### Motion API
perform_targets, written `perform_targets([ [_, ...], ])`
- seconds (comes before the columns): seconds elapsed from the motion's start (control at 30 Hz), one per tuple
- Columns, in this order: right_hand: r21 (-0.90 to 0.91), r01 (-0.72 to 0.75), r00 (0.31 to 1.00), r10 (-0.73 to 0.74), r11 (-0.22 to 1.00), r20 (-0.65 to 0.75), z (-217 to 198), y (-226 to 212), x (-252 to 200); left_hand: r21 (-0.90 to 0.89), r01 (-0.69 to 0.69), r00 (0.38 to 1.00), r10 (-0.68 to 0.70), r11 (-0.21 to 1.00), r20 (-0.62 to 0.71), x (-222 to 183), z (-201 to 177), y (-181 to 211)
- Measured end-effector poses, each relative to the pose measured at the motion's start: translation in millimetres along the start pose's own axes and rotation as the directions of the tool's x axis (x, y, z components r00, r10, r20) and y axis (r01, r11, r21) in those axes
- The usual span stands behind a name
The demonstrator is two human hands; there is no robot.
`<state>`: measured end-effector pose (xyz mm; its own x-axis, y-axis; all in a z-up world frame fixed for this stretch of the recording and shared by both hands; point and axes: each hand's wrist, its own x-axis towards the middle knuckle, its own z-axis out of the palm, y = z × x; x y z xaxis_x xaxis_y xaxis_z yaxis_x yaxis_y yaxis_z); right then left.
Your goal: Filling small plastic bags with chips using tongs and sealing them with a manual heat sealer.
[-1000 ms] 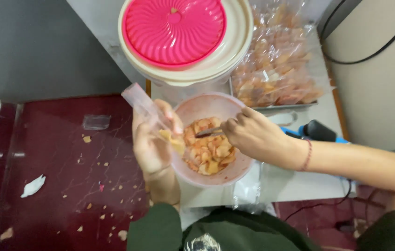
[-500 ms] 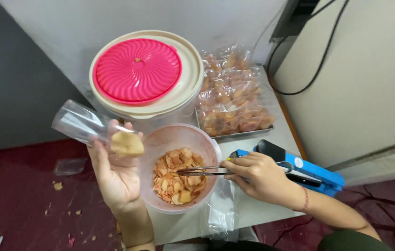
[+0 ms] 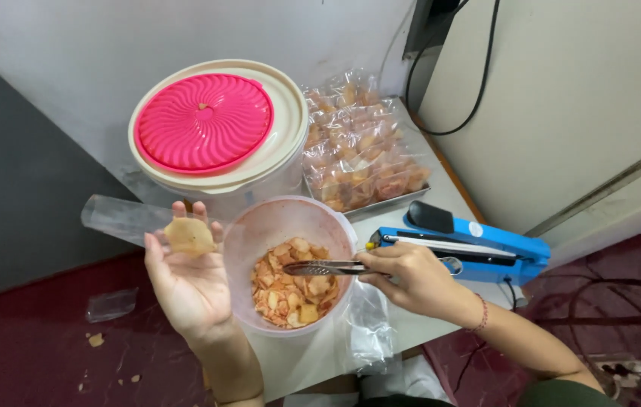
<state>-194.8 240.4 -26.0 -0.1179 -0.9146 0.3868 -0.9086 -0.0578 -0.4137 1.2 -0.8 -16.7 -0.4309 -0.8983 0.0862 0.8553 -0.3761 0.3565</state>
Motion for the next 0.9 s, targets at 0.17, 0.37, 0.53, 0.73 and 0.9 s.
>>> perform_targets([
  [0.17, 0.066, -0.059, 0.995, 0.064, 0.996, -0.070, 7, -4, -2, 0.047, -0.063, 0.980, 0.054, 0.997, 0.190, 9, -11, 2],
  [0.37, 0.191, -0.146, 0.989, 0.150, 0.971, -0.006, -20, -10, 7, 0.400, -0.321, 0.918, 0.179, 0.859, 0.354, 2, -6, 5],
  [0.53, 0.234, -0.238, 0.931, 0.290, 0.943, -0.220, -55, -16, 16, 0.703, -0.379, 0.924, 0.209, 0.602, 0.319, -8, 20, 11],
  [0.73, 0.343, -0.099, 0.877, 0.245, 0.934, -0.413, -55, 5, 21, 0.816, -0.108, 0.891, -0.309, 0.568, 0.334, -4, 18, 7],
  [0.9, 0.475, -0.061, 0.843, 0.300, 0.878, -0.446, -27, 23, 21, 0.903, -0.179, 0.789, -0.491, 0.392, 0.369, -1, 25, 8],
])
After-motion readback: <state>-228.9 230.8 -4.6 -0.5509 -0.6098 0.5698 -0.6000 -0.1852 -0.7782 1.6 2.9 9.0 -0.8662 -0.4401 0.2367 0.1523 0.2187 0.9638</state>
